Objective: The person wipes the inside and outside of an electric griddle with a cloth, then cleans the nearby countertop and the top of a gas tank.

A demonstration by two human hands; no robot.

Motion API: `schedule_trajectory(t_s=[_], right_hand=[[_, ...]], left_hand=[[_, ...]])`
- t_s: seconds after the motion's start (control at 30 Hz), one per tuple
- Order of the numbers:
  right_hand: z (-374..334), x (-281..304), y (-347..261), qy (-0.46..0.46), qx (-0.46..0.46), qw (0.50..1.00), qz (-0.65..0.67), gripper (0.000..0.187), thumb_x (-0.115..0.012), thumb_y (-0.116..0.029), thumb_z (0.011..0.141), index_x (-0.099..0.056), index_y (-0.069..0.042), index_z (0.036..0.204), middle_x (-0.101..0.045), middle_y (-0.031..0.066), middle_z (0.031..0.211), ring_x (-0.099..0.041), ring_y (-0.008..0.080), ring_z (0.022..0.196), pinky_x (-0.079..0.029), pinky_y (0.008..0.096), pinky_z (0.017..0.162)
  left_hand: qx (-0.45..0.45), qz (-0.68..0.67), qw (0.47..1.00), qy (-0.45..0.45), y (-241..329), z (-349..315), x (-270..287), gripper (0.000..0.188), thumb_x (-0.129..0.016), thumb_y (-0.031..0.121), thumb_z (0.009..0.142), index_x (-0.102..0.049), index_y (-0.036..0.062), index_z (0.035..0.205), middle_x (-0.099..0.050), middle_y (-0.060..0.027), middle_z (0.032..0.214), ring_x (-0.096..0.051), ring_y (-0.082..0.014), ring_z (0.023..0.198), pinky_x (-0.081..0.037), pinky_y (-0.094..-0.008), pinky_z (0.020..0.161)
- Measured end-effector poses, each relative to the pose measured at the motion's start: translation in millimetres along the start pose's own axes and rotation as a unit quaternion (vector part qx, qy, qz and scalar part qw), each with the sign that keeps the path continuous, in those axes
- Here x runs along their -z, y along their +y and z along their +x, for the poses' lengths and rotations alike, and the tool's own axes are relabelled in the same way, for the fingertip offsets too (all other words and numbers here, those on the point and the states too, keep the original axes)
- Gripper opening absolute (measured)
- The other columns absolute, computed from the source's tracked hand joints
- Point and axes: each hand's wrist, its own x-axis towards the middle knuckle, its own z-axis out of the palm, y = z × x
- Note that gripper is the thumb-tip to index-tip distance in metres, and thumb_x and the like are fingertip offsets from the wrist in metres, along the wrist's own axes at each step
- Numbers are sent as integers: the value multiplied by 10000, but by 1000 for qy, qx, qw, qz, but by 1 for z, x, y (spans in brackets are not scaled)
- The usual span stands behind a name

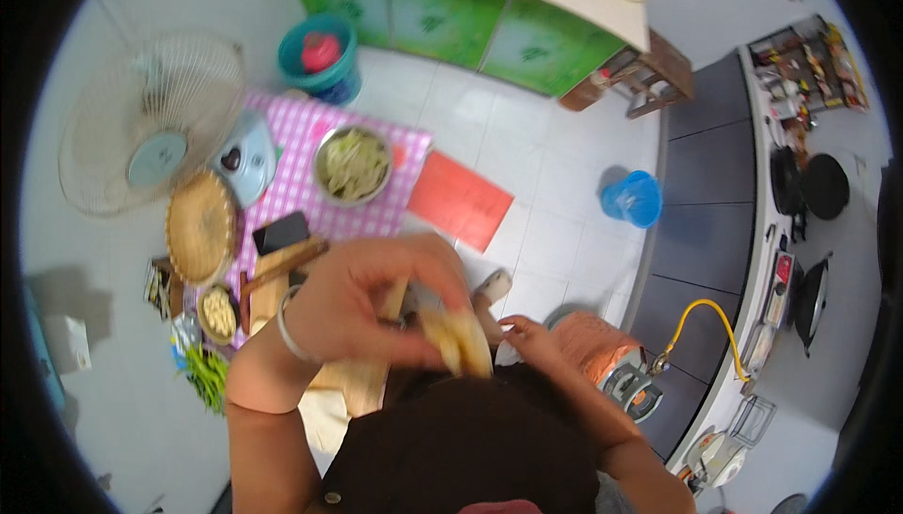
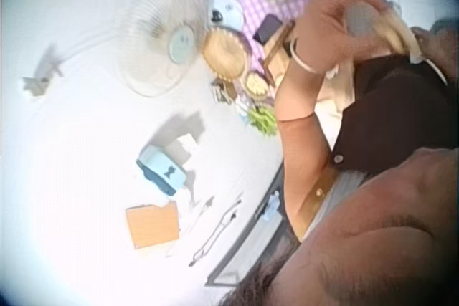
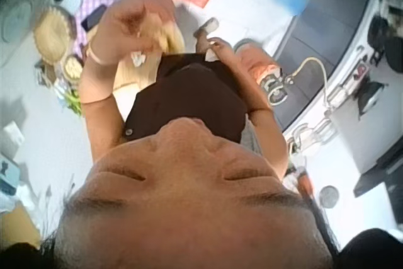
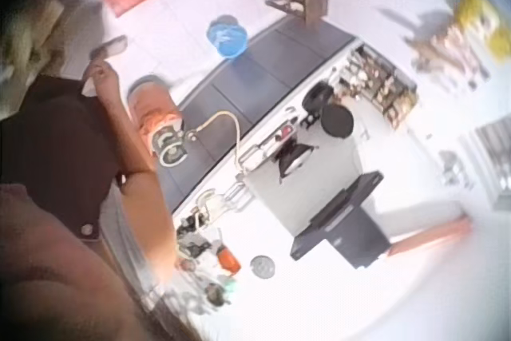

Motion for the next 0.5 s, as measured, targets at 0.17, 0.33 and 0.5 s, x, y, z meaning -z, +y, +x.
schedule_trajectory(t_s=[0.17, 0.33, 0.5], right_hand=[[-51, 87, 36, 95, 108, 989, 23, 264, -596, -93, 896, -637, -45, 1153, -669, 91, 891, -600, 138, 755, -493, 272, 708], [-46, 158, 82, 136, 102, 962, 216, 244, -592, -78, 898, -638, -36, 1134, -644, 52, 830, -575, 111, 710, -479, 256, 662], [-110, 245, 80, 242, 104, 918, 297, 218, -580, -25, 895, -645, -17, 1103, -656, 56, 858, -592, 113, 751, -476, 241, 672]], left_hand=[[-123, -27, 894, -430, 59, 118, -141, 450, -804, 67, 684, -652, 13, 1104, -691, -93, 951, -615, -278, 948, -410, -410, 908], [1, 0, 849, -529, 80, 194, -271, 402, -761, 97, 714, -616, -4, 1075, -649, -83, 942, -625, -184, 865, -481, -272, 777], [183, -91, 811, -548, 81, 239, -382, 523, -755, 69, 700, -581, -28, 1184, -658, -102, 956, -622, -154, 848, -477, -256, 757]])
